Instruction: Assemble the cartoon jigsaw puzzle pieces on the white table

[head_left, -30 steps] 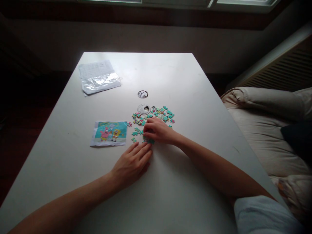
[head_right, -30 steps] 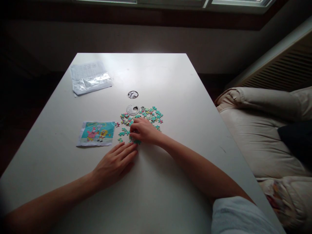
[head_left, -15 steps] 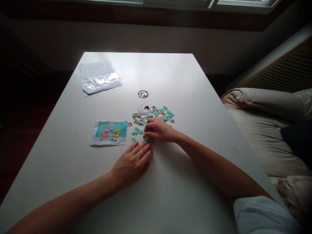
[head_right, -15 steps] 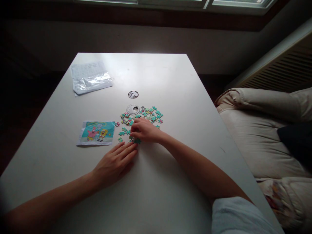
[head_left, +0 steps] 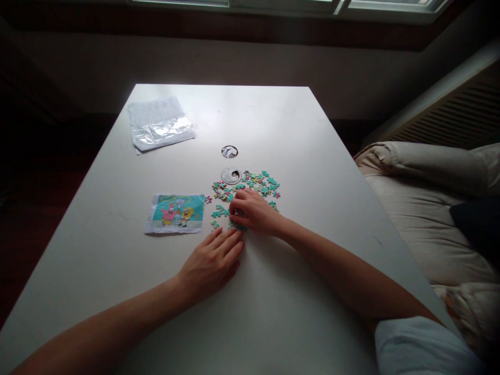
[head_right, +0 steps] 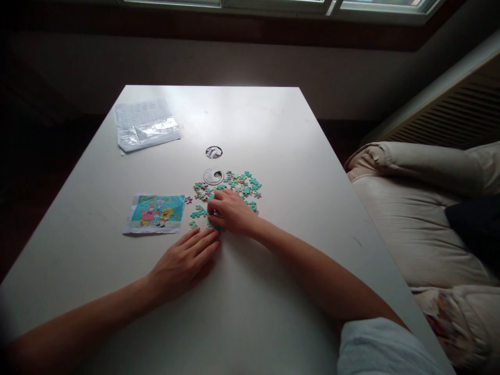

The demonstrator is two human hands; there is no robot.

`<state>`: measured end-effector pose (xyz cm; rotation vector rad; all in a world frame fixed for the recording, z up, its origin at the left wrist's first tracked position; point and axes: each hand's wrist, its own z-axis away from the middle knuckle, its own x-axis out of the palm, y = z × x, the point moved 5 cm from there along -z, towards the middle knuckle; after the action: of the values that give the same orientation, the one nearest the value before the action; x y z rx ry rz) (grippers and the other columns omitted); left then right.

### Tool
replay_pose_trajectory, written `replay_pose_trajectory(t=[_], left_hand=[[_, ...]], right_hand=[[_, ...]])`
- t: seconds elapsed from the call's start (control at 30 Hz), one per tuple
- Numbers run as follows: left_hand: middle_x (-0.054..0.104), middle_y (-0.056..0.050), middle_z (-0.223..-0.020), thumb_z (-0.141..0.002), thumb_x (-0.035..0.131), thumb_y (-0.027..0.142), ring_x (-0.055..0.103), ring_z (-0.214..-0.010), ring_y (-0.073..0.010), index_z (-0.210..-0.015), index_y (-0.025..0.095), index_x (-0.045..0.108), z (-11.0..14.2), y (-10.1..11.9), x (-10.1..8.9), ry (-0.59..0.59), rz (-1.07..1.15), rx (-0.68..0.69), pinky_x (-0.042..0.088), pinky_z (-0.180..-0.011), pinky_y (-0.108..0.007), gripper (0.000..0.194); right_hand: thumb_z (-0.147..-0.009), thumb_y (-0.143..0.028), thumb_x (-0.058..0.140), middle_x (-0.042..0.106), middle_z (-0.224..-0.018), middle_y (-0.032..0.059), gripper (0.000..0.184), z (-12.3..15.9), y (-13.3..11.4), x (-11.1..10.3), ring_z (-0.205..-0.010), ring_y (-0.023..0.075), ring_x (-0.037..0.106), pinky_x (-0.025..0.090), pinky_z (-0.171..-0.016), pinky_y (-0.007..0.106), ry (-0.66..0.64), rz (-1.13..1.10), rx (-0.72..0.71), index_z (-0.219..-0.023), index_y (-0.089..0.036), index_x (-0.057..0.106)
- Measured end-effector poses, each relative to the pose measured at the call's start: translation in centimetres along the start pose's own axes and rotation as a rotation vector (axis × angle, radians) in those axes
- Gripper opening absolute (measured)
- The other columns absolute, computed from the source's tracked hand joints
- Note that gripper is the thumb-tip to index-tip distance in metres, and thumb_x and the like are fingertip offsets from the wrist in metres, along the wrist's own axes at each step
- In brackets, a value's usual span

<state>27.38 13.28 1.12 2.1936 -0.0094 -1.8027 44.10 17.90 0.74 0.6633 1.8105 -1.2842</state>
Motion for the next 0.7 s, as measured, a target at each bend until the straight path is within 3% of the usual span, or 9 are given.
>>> replay_pose_trajectory(t=[0.27,0.7], left_hand=[[0.054,-0.014,-0.149,-0.100,0.047,0.023,0.050,-0.139,-0.0289,-0.133,0.013,0.058,0.00,0.05,-0.06,-0.007,-0.001,-0.001,0.039,-0.117,-0.050,0.036],[0.053,-0.014,-0.149,-0.099,0.048,0.024,0.048,-0.140,-0.0285,-0.132,0.013,0.058,0.06,0.11,-0.10,0.000,-0.013,0.004,0.038,-0.118,-0.049,0.036]], right_hand=[[-0.091,-0.022,0.067,0.060,-0.092,0.0043,0.002,0.30,0.29,-0.43,-0.091,0.0199,0.052,0.037,-0.086,0.033,-0.038,-0.065,-0.072,-0.092,-0.021,0.069],[-0.091,-0.027,0.069,0.059,-0.098,0.0062,0.012,0.52,0.26,-0.53,-0.097,0.0215,0.051,0.036,-0.090,0.035,-0.089,-0.066,-0.149,-0.103,-0.024,0.073]])
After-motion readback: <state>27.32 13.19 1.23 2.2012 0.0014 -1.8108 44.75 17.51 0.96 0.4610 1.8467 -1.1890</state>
